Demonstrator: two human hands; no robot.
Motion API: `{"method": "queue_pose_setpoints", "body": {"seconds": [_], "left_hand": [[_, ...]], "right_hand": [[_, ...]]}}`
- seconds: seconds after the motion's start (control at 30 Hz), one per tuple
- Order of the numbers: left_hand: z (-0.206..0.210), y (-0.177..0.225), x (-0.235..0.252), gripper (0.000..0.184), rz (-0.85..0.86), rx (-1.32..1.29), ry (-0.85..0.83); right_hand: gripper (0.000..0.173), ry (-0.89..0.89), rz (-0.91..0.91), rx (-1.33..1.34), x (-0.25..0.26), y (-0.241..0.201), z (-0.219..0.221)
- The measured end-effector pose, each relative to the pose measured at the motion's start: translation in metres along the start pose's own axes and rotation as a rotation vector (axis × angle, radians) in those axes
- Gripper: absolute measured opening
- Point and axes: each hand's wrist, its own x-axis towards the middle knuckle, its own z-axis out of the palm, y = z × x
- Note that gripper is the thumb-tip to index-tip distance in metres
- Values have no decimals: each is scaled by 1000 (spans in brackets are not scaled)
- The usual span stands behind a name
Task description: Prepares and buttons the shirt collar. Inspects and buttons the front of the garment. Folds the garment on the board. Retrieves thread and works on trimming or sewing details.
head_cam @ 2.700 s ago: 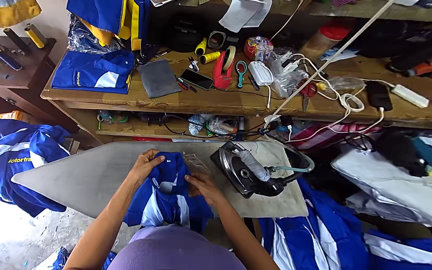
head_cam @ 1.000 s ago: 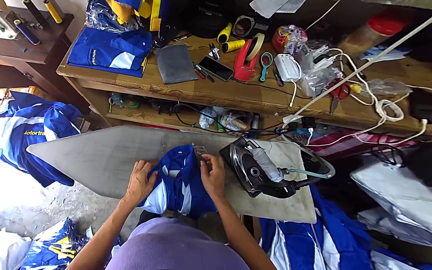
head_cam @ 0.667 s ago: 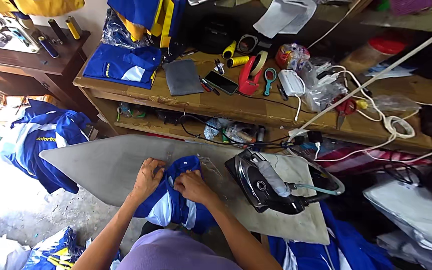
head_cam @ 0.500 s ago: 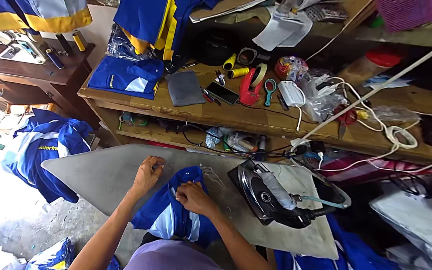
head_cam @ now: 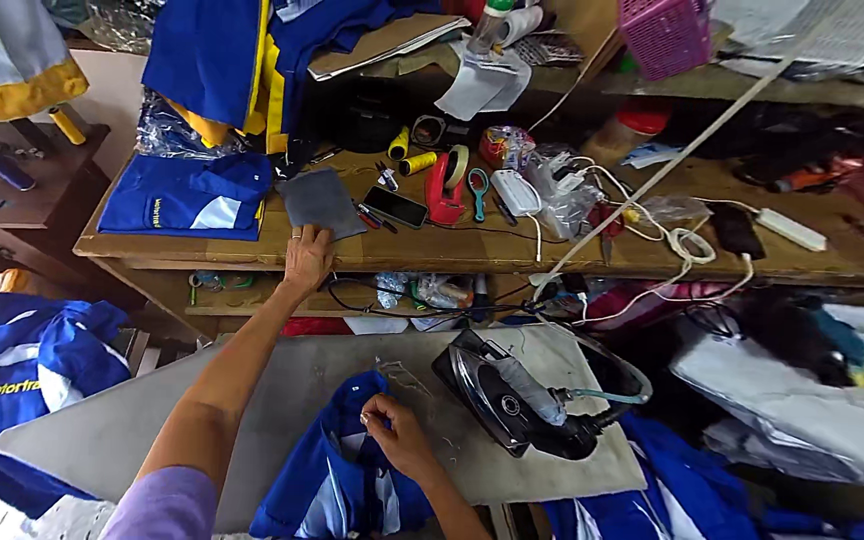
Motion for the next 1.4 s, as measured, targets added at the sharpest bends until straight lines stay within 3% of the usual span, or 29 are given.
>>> {"method": "queue_pose_setpoints", "body": {"seconds": [0.17,0.23,0.33,0.47,0.67,0.8,0.9,1.03,1.1,1.17,1.27,1.33,1.4], "left_hand": [[38,11,66,35,212,40,-154],[54,25,80,43,227,67,-256],[67,50,90,58,122,222,-401],[71,60,90,41,90,244,-364],[50,72,69,35,39,200,-388],[39,79,56,39,-179,238,-414],[17,64,41,38,-344,-25,-435],[-20,30,-21,23,-586,-849,-407],[-47,19,-59,21,-620,-1190,-314],[-76,10,-92,22,-580,-1315,-195],[-115,-1,-132,26,-479,-1290,-85],[-126,-11,-154,28,-428,-1274,-70],[-126,-18,-180,41,-420,-1282,-85]], "right_hand": [[20,40,6,121,-14,7,4],[19,62,-7,86,-21,16,8],[23,-41,-82,-205,-25,45,11],[29,9,-256,-365,-32,85,26],[42,0,-204,-314,-25,73,16],[26,71,-104,-578,-16,56,23],[23,212,-265,-724,-17,32,7],[23,298,-470,-628,-1,-43,-33],[21,387,-546,-568,28,-83,-55],[15,477,-621,-517,62,-121,-72],[11,535,-617,-462,109,-159,-79],[12,394,-520,-505,124,-158,-71],[17,122,-367,-546,121,-132,-56]]}}
